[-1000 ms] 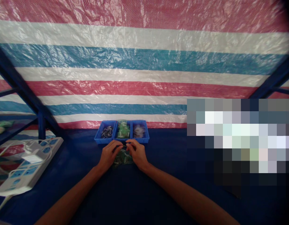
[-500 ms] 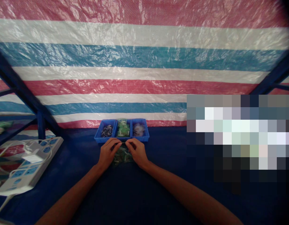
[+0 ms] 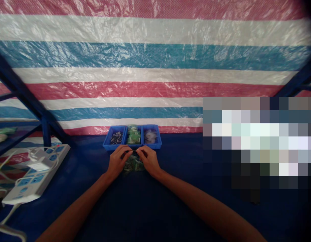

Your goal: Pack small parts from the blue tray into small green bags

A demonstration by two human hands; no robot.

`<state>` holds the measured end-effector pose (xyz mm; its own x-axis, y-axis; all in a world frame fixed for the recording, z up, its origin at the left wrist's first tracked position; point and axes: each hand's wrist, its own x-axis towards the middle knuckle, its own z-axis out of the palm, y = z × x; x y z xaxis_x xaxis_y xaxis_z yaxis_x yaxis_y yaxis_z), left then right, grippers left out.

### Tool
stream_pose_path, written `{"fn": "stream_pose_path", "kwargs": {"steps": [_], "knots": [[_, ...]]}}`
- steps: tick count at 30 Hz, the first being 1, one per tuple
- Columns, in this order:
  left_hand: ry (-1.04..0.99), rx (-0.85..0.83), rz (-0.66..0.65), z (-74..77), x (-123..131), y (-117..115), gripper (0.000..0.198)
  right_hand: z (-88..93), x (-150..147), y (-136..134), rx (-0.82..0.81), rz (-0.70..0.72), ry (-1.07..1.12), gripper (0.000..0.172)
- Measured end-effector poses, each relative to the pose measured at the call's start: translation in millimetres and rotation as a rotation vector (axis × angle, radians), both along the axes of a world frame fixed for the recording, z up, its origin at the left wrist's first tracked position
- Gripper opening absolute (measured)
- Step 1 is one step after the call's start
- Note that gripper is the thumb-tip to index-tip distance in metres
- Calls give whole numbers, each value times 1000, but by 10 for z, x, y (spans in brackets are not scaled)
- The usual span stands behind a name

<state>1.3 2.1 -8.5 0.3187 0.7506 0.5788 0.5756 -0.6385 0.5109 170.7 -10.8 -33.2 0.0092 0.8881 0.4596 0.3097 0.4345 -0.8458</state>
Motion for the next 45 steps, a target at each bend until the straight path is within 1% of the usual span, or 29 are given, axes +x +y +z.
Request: {"fn": "stream_pose_path", "kwargs": {"steps": [5,8,14,21,24,28,32,37,41,45], "knots": [[5,13,31,16,3,-5,18,4,-14,-10,-12,-10,61,22],[0,17,33,20,5,-7,17,16,-14,-19,-6,11,46,18],[-14,-8,23,35,13,-24,19,11,-16,-17,-14,27,48,17],[-61,-40,20,-14,1,-6,17,19,-22,-16,-54,59,99,18],[-65,-41,-4,-21,4,-5,15,27,-18,-18,-61,63,95,18],[-43,-43,-39,4,21,-23,14,29,-16,-19,-50,55,74,19],[-64,-33,-31,13,25,-41,16,26,-21,-21,-46,46,69,20],[-41,-24,-35,22,20,-45,15,24,-22,-29,-39,48,80,21],[-17,-5,-7,34,16,-37,16,5,-26,-24,-20,49,85,18],[10,-22,1,26,13,-29,20,-20,-34,-4,7,60,70,16]]}}
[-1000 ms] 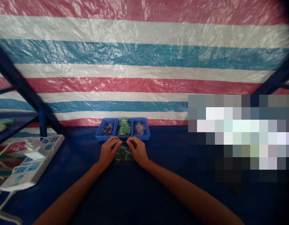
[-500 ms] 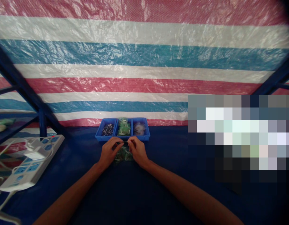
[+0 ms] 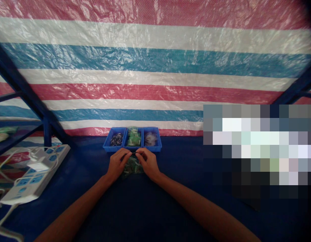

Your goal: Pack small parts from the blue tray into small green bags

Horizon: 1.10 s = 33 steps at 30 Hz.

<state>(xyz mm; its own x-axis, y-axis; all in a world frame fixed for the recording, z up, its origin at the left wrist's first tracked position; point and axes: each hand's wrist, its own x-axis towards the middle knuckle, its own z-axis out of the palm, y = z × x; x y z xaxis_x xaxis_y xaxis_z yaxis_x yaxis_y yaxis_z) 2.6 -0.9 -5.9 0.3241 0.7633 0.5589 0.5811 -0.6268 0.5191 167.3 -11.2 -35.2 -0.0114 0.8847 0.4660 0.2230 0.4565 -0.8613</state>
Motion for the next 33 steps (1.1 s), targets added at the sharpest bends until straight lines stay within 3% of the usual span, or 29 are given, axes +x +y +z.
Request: {"fn": "stream_pose_path", "kwargs": {"steps": [26,33], "knots": [[-79,-47,-23,-30,2,-21,20,81,29,-44,-1,-15,-96,33],[-28,-89,-2,11,7,-54,24,47,-1,-42,-22,-1,2,18]]}}
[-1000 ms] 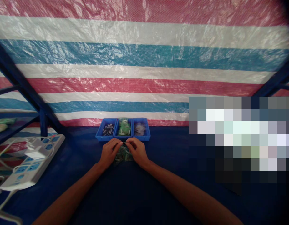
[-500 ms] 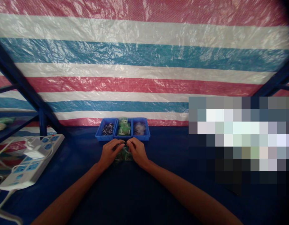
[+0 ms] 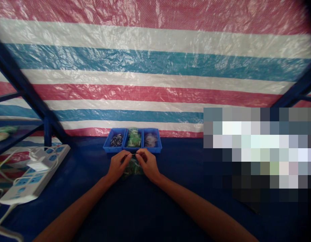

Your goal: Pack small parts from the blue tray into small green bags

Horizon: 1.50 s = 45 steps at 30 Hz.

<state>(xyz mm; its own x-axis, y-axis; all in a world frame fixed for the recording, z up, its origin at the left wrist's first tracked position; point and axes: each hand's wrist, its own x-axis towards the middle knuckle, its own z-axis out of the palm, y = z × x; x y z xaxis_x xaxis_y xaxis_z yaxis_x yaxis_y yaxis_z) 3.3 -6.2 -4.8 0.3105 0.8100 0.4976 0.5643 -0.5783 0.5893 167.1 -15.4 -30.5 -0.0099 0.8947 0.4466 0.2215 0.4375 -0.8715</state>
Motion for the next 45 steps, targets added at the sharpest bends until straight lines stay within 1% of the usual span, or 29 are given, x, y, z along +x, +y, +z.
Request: {"fn": "stream_pose_path", "kwargs": {"steps": [6,12,20,27,34,38,42,45], "knots": [[9,-4,-6,1,-4,12,30,9,3,-13,2,0,-17,20],[-31,7,-19,-5,0,14,22,32,13,-23,0,-6,-61,27],[-49,57,-36,-12,4,4,21,3,10,7,-8,-28,-60,32],[-95,45,-17,-7,-16,4,19,30,5,-17,-7,8,13,21],[-80,36,-21,-12,-11,6,19,22,7,-13,-15,19,-14,25],[-88,65,-22,1,-4,3,18,24,7,-4,11,17,-44,24],[-98,87,17,22,-11,-18,21,20,2,14,19,9,-48,28],[-93,31,64,27,-22,-34,23,14,0,27,-4,-23,-26,30]]}}
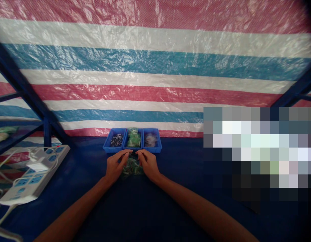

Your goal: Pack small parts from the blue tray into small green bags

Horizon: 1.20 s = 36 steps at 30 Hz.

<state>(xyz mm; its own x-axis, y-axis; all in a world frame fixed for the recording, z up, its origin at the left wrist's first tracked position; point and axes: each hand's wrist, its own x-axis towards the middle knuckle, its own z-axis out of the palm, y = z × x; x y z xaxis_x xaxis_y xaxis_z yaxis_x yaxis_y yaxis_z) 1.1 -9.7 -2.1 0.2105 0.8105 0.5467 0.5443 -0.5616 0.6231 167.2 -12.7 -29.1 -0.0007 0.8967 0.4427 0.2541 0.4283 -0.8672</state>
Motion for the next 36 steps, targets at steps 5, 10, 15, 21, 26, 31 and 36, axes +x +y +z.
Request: {"fn": "stream_pose_path", "kwargs": {"steps": [5,10,15,21,26,31,36], "knots": [[-37,-6,23,-26,-8,29,25,12,8,-11,0,1,2,31],[54,76,-15,-65,-8,85,24,14,8,-19,2,-11,9,30],[63,63,-9,-110,-16,102,25,-3,7,-11,9,-18,11,31],[-36,-8,95,-127,-20,104,25,-5,13,-6,17,-14,9,28],[-17,0,34,-123,-31,116,20,0,21,-5,29,-20,5,27],[-15,-69,-2,-116,-30,128,25,-4,21,-12,38,-42,3,27],[-44,-205,-72,-70,11,80,30,-16,18,-12,62,-61,21,26]]}}
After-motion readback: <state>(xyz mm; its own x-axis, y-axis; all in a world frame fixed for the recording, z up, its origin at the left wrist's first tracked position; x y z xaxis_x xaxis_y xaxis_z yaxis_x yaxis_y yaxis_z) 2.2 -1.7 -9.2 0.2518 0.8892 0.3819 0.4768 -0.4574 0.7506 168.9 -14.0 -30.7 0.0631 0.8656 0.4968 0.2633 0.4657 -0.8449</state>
